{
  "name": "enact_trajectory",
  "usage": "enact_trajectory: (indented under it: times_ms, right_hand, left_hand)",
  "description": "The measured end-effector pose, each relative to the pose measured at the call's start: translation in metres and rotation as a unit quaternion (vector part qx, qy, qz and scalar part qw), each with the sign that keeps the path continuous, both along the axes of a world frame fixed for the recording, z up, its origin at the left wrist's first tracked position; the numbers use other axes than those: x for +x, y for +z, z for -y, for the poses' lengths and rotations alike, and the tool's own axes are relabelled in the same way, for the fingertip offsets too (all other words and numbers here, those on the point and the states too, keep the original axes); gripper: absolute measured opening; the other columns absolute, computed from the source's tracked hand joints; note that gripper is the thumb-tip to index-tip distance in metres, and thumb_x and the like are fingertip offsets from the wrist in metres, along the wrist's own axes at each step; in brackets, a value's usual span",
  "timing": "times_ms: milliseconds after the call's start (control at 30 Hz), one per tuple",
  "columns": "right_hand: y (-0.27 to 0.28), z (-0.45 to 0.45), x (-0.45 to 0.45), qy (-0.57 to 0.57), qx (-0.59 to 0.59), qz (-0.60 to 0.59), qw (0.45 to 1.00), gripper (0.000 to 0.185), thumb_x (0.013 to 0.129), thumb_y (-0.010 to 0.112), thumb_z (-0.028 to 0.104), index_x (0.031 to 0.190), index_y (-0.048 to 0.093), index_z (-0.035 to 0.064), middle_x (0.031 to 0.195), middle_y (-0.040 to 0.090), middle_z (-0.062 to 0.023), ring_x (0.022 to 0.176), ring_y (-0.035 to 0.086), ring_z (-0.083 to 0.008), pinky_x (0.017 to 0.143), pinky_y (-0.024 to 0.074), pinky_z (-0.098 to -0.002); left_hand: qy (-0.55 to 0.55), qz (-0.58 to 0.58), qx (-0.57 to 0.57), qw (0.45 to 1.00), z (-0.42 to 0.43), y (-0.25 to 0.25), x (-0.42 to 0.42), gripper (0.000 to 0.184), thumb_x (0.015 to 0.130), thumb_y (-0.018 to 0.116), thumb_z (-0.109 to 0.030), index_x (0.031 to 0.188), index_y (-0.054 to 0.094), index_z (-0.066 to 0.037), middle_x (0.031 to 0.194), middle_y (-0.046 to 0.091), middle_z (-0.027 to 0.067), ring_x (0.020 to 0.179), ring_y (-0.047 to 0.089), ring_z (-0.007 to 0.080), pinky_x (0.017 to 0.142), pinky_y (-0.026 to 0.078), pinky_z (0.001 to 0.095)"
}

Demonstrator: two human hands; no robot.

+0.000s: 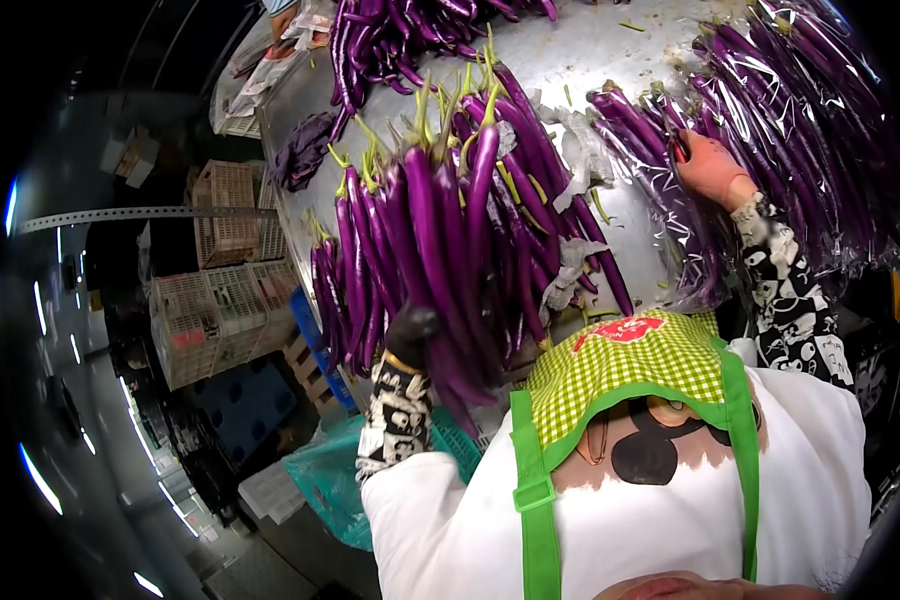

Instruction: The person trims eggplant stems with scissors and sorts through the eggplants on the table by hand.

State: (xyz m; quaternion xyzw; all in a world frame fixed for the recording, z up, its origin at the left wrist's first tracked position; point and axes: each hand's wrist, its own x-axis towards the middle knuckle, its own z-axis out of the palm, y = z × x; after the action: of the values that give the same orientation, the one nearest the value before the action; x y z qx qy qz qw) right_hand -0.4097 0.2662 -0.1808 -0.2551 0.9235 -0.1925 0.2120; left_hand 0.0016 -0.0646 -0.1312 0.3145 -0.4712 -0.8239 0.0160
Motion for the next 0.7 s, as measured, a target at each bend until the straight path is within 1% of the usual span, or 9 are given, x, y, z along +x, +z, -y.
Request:
enact_trajectory:
  times_ms: [33,100,200,233,300,367,467,600,700]
  right_hand:
    - [0.001,-0.006,-0.001,-0.024,-0.056,0.03,0.998,0.047,0.085,0.063,0.021,0.124,0.056,-0.0035,0.11,0.068,-0.0276,0.107,0.065,-0.0426,0.094,0.0483,-0.0459]
    - [0.01,-0.015,0.019,-0.041,-0.184,-0.02,0.982,0.057,0.084,0.068,0.018,0.135,0.053,-0.0018,0.107,0.07,-0.0201,0.098,0.069,-0.0324,0.087,0.0512,-0.0399]
    - [0.067,-0.013,0.055,0.029,-0.279,0.28,0.918,0.056,0.087,0.073,0.013,0.138,0.052,-0.0005,0.098,0.064,-0.0031,0.083,0.058,-0.0097,0.078,0.0493,-0.0244]
    - [0.077,-0.012,0.07,0.032,-0.329,0.405,0.853,0.048,0.084,0.077,0.009,0.127,0.058,0.0004,0.102,0.06,-0.0006,0.091,0.056,-0.0074,0.081,0.0486,-0.0244]
    - [0.106,0.001,0.097,0.123,-0.236,0.409,0.873,0.044,0.082,0.081,0.015,0.118,0.06,0.0008,0.097,0.056,-0.0003,0.086,0.052,-0.0083,0.076,0.0442,-0.0241]
    - [0.114,0.012,0.111,0.156,-0.185,0.427,0.871,0.047,0.084,0.08,0.02,0.121,0.057,0.0013,0.094,0.053,-0.0009,0.083,0.048,-0.0096,0.075,0.0425,-0.0248]
    - [0.087,0.019,0.115,0.221,-0.248,0.426,0.841,0.051,0.088,0.074,0.024,0.128,0.053,-0.0005,0.093,0.057,-0.0043,0.084,0.052,-0.0124,0.076,0.0456,-0.0304]
    - [0.087,0.035,0.116,0.26,-0.183,0.406,0.857,0.048,0.092,0.065,0.02,0.133,0.05,0.0011,0.1,0.056,-0.006,0.091,0.05,-0.0131,0.083,0.0457,-0.0308]
    - [0.065,0.041,0.12,0.301,-0.218,0.374,0.849,0.044,0.094,0.063,0.019,0.132,0.051,0.0008,0.103,0.059,-0.0092,0.092,0.052,-0.0141,0.084,0.0463,-0.0323]
  left_hand:
    - [-0.017,0.021,-0.028,0.999,0.003,0.003,0.011,0.076,0.071,0.085,-0.021,0.135,0.05,-0.001,0.117,0.067,0.0128,0.105,0.065,0.0239,0.095,0.052,0.0389]
    - [-0.053,0.064,-0.08,0.993,0.006,0.009,0.035,0.076,0.071,0.086,-0.02,0.135,0.05,-0.001,0.117,0.067,0.0126,0.105,0.065,0.0236,0.094,0.052,0.0386]
    - [-0.099,0.105,-0.135,0.98,0.005,0.013,0.063,0.077,0.07,0.087,-0.02,0.134,0.05,-0.001,0.115,0.068,0.0122,0.103,0.066,0.0231,0.093,0.053,0.0381]
    - [-0.114,0.112,-0.148,0.976,0.003,0.015,0.067,0.077,0.069,0.088,-0.019,0.134,0.05,0.0,0.115,0.068,0.0121,0.103,0.066,0.0229,0.093,0.053,0.0379]
    - [-0.152,0.109,-0.171,0.967,-0.005,0.022,0.069,0.078,0.069,0.089,-0.019,0.134,0.051,0.0,0.114,0.068,0.0119,0.102,0.066,0.0226,0.092,0.054,0.0376]
    - [-0.187,0.071,-0.185,0.962,-0.018,0.042,0.055,0.077,0.069,0.089,-0.018,0.133,0.051,0.0,0.113,0.069,0.0118,0.102,0.067,0.0224,0.092,0.054,0.0379]
    - [-0.229,0.011,-0.174,0.958,-0.033,0.066,0.039,0.075,0.07,0.089,-0.018,0.132,0.052,0.0,0.111,0.069,0.0118,0.101,0.067,0.0222,0.091,0.055,0.0389]
    - [-0.271,0.038,-0.136,0.952,-0.042,0.078,0.039,0.073,0.071,0.088,-0.019,0.132,0.053,-0.001,0.11,0.069,0.0122,0.098,0.068,0.0218,0.088,0.056,0.0389]
    - [-0.312,0.053,-0.131,0.939,-0.033,0.057,0.054,0.078,0.067,0.09,-0.019,0.133,0.054,-0.001,0.109,0.071,0.012,0.097,0.07,0.0228,0.087,0.057,0.0384]
